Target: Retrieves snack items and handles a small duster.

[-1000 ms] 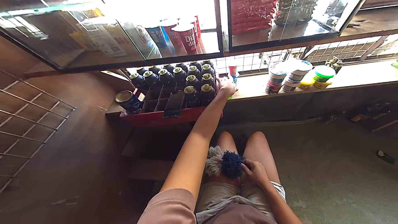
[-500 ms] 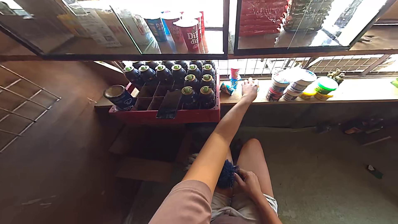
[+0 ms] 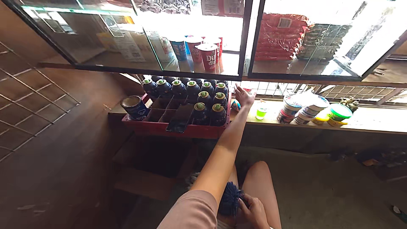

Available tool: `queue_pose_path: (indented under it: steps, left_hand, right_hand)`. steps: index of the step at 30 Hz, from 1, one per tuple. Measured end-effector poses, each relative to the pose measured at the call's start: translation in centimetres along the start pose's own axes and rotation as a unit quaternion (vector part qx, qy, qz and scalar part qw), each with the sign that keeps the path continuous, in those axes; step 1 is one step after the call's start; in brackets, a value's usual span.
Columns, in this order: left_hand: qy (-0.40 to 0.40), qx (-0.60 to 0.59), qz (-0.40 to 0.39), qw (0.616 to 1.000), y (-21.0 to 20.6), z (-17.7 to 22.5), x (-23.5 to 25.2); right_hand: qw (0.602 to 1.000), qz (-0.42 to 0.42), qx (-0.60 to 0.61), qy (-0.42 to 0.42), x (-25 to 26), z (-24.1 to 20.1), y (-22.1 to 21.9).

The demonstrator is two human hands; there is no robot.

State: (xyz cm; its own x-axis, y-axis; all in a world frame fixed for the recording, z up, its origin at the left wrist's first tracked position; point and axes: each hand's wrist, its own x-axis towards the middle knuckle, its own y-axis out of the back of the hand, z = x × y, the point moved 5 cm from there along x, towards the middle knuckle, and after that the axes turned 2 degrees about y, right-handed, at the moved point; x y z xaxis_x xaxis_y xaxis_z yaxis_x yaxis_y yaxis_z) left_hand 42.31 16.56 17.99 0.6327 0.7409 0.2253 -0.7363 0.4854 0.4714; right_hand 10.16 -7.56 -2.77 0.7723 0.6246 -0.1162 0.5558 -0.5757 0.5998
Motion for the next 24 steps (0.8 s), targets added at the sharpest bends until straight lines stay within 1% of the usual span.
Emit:
queue_pose_path:
  steps: [1,3,5,7,8,9,11,12,13,15,16,17,18,19,20,21,22,23,24]
  left_hand:
    - [0.028,0.007,-0.038,0.999,-0.4,-0.5,0.8]
    - [0.034,0.024,-0.092,0.995,-1.2,-1.0,1.8]
    - [0.017,0.042,-0.102,0.994,-1.7,-1.2,2.6]
    - [0.022,0.068,-0.104,0.992,-1.6,-1.3,3.3]
    - [0.029,0.063,-0.097,0.993,-1.2,-1.0,3.3]
    - [0.034,0.033,-0.084,0.995,-0.7,-0.5,3.0]
    - [0.026,-0.08,-0.072,0.994,0.3,0.8,1.3]
    - [0.004,-0.152,-0.087,0.985,1.0,1.5,-0.5]
    - [-0.027,-0.218,-0.12,0.968,2.2,2.3,-3.1]
    - [-0.101,-0.307,-0.214,0.922,5.9,3.4,-9.6]
    - [-0.134,-0.329,-0.268,0.895,8.2,3.2,-13.1]
    - [-0.154,-0.344,-0.313,0.872,10.8,2.4,-16.5]
    - [-0.162,-0.362,-0.342,0.852,13.2,1.5,-19.3]
    - [-0.15,-0.384,-0.353,0.84,15.4,0.0,-21.8]
    - [-0.121,-0.39,-0.342,0.846,17.5,-1.8,-24.0]
    - [-0.086,-0.366,-0.312,0.872,19.3,-3.9,-25.9]
    - [-0.056,-0.31,-0.278,0.908,20.7,-6.0,-27.5]
    - [-0.037,-0.244,-0.259,0.934,21.6,-7.9,-28.9]
    - [-0.023,-0.195,-0.255,0.947,21.9,-9.4,-29.9]
  right_hand:
    - [1.0,-0.002,0.0,-0.003,0.0,-0.1,0.0]
    - [1.0,-0.006,-0.001,-0.007,0.1,-0.1,0.0]
    - [1.0,-0.005,0.001,-0.011,0.1,0.1,-0.1]
    - [1.0,0.0,-0.001,-0.013,0.0,0.3,-0.1]
    - [1.0,0.002,-0.003,-0.013,0.0,0.4,0.0]
    - [1.0,0.004,-0.004,-0.015,-0.1,0.5,0.0]
    - [1.0,0.015,0.002,-0.009,-0.1,0.8,0.0]
    - [1.0,0.025,0.015,0.001,-0.1,0.8,0.1]
    - [0.998,0.04,0.034,0.017,-0.1,0.9,0.2]
    - [0.991,0.08,0.074,0.073,-0.7,0.8,1.1]
    - [0.986,0.107,0.067,0.106,-1.4,0.8,2.3]
    - [0.98,0.146,0.026,0.13,-2.4,1.1,4.2]
    - [0.973,0.186,-0.032,0.131,-3.5,1.5,6.7]
    - [0.965,0.22,-0.092,0.106,-4.8,2.1,9.6]
    - [0.956,0.25,-0.142,0.062,-6.1,2.5,12.8]
    - [0.946,0.273,-0.174,0.009,-7.4,2.7,15.9]
    - [0.939,0.294,-0.173,-0.039,-8.8,2.4,18.7]
    - [0.932,0.322,-0.152,-0.065,-10.2,1.9,21.1]
    - [0.924,0.361,-0.109,-0.057,-11.4,0.8,22.8]
